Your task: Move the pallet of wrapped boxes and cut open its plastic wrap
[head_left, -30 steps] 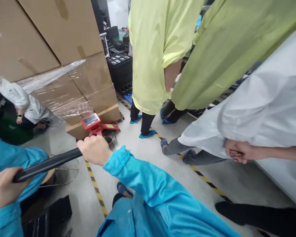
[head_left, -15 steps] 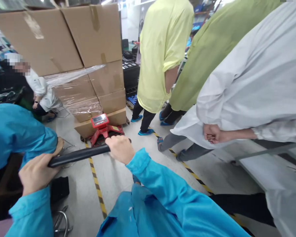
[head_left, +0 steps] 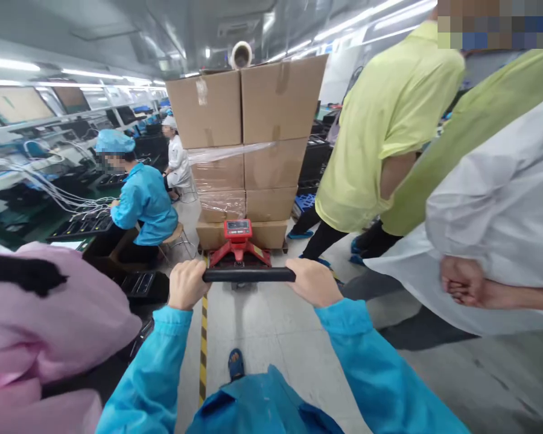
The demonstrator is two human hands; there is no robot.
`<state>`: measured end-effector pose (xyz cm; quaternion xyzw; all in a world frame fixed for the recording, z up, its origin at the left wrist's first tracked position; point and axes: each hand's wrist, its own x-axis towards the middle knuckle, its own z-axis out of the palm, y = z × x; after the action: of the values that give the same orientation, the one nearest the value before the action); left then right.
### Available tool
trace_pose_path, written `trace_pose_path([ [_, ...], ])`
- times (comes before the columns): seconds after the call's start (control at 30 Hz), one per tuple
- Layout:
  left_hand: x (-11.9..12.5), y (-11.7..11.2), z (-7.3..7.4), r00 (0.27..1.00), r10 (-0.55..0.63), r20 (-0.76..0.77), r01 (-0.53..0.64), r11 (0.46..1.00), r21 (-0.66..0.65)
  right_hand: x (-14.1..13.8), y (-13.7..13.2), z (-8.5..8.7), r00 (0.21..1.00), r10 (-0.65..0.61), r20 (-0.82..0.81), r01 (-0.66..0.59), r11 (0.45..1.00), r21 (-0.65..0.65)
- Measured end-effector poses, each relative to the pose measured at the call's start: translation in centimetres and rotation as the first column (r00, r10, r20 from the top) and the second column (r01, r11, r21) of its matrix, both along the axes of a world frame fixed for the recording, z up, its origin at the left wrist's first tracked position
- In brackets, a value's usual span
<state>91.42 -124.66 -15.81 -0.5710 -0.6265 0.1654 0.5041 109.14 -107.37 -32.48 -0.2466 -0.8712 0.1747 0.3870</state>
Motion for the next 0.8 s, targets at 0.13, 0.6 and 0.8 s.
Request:
trace_pose_path([
  [0.13, 3.6, -2.9, -1.7, 0.999, 0.048, -0.019, -0.048, 0.999, 0.022, 2.7, -1.9, -1.7, 0.999, 0.027, -0.018, -0.026, 0.999, 0.029],
  [0.6, 12.8, -15.5, -5.1, 0.999, -0.028, -0.039, 0.028, 1.000, 0.009, 12.0, -15.1, -4.0, 0.996, 0.036, 0.088, -0.028, 0.996, -0.087],
  [0.8, 17.0, -20.2, -6.8, 0.987, 0.129, 0.100, -0.127, 0.991, -0.032, 15.4, -20.5, -6.8, 0.995, -0.099, -0.006, 0.099, 0.994, -0.048],
])
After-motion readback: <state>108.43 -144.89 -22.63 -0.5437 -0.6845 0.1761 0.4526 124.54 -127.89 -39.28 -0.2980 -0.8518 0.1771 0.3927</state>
